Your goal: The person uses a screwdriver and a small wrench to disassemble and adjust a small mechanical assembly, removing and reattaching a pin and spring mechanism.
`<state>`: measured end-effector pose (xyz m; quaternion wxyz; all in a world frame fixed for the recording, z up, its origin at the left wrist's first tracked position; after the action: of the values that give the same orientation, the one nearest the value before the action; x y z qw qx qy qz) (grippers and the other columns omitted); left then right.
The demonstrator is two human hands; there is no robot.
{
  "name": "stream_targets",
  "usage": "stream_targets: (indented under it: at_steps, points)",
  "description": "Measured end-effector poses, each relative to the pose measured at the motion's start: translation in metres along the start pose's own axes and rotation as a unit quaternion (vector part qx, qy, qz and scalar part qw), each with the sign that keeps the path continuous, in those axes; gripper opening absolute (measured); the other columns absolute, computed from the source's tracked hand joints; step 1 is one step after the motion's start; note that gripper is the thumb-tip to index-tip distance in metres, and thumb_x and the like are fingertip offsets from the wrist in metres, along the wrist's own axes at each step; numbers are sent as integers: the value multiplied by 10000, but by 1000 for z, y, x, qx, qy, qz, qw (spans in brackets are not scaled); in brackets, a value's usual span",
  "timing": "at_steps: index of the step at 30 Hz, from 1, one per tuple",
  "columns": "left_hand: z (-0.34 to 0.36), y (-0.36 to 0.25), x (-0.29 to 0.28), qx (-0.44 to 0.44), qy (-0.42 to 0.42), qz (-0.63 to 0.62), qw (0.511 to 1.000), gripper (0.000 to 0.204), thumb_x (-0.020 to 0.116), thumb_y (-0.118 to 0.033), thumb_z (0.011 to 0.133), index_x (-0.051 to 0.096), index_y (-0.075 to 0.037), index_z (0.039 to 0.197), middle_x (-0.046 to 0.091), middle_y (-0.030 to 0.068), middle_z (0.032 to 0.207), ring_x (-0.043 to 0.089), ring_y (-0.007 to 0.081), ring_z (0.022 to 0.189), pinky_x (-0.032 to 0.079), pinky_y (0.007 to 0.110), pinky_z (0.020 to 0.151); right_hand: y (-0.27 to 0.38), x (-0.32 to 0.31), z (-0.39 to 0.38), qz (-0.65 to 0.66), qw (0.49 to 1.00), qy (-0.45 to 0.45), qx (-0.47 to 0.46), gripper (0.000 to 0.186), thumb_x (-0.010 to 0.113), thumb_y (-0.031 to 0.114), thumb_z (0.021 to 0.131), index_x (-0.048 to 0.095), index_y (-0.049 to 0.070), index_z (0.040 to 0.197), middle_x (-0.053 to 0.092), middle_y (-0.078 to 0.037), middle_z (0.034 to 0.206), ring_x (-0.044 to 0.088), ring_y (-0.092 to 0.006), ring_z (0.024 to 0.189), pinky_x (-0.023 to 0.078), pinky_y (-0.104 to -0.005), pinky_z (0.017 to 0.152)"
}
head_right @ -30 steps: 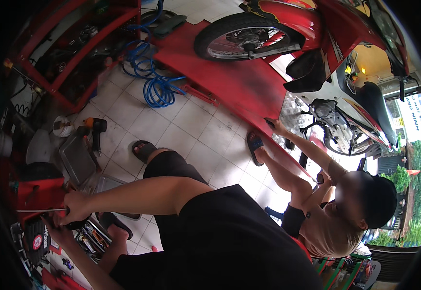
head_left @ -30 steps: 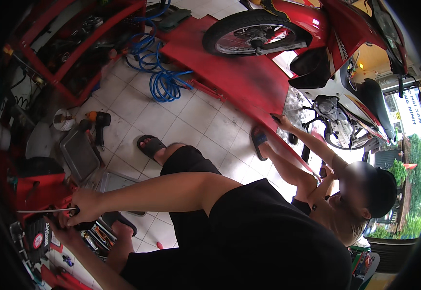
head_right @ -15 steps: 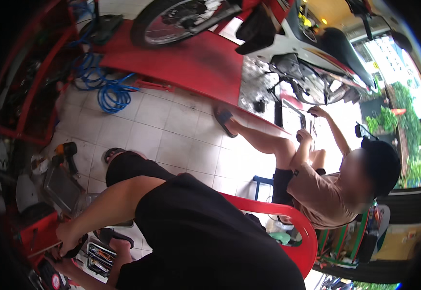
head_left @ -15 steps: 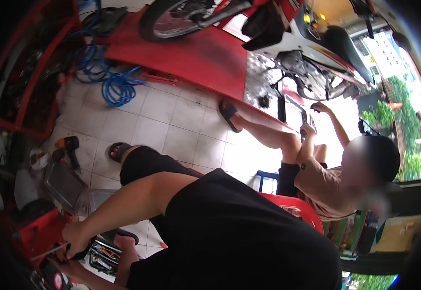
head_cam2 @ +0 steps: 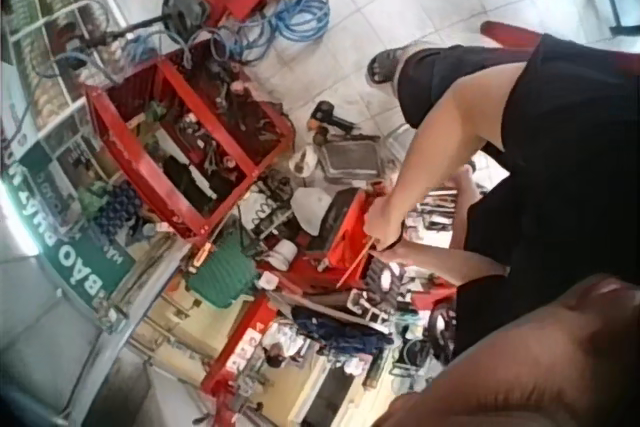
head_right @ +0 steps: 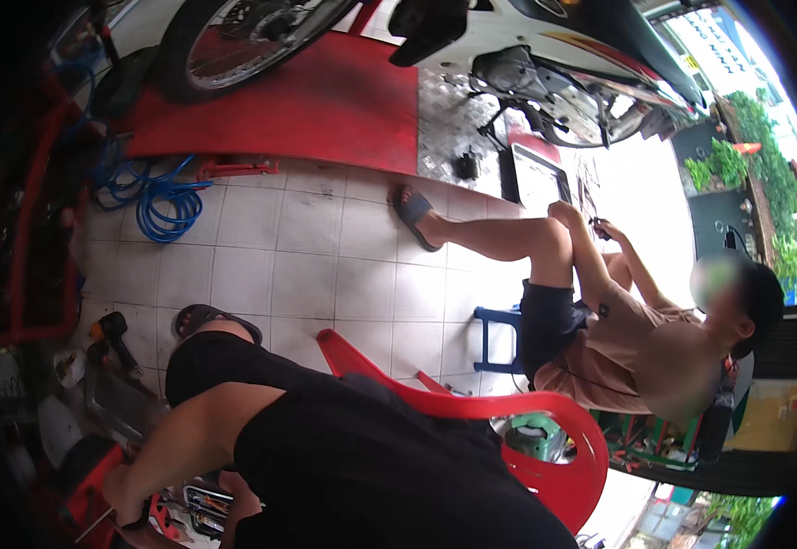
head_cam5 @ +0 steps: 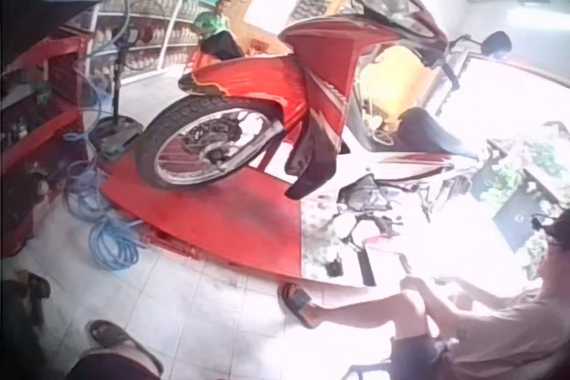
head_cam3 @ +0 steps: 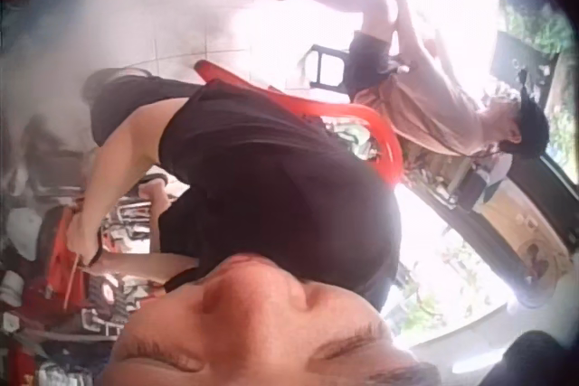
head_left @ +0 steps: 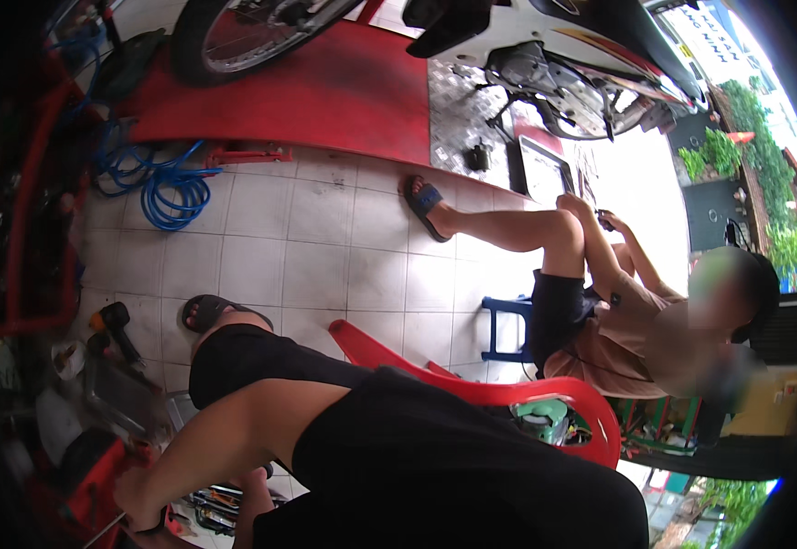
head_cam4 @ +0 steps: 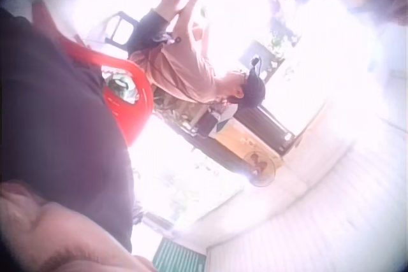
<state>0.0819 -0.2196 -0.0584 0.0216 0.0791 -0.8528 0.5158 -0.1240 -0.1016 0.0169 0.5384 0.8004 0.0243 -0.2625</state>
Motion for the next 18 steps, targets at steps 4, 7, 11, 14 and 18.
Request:
stream_targets:
  at_steps: [4,7,11,14,18]
  points:
    - [1,18,-4,-68,-8,-40,997,455,491,-279,1000,464,16,1345,588,132,1188,552,258,1122,412,419,1004,4,-27,-2,9,984,137,-116,263,634,264,711,736,38,799,704,-174,856,693,-316,879,552,-404,784]
    - [1,34,12,-68,54,-69,994,463,474,-337,1002,489,-46,1362,586,142,1245,547,293,1188,429,468,997,5,-40,10,33,980,126,-150,320,640,304,740,735,17,846,699,-204,888,687,-327,910,546,-416,815]
    - [2,54,10,-60,193,-125,971,376,451,-388,1012,574,-90,1206,604,114,1188,586,272,1107,484,457,935,1,-25,20,-24,977,174,-124,362,629,406,788,747,80,892,696,-208,906,672,-347,936,532,-441,842]
    - [-40,33,34,-7,117,-213,970,315,476,-356,1014,611,-76,1058,632,49,913,594,126,756,512,280,686,13,-6,16,26,955,230,-187,285,579,418,858,762,210,928,709,-125,924,674,-324,921,527,-427,810]
    - [-81,-1,94,12,176,-238,955,316,498,-348,1001,587,-59,1094,579,16,877,455,77,583,341,214,496,9,-43,19,97,961,180,-187,367,598,363,917,698,27,1027,694,-163,850,679,-240,793,508,-370,752]
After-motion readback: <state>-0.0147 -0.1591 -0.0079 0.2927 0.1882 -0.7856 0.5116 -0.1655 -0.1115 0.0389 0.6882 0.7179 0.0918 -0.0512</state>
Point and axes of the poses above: each hand's wrist, its own z-axis towards the middle knuckle, its own x-axis out of the palm, y = z × x, the point moved 9 cm from there along z, towards the middle knuckle
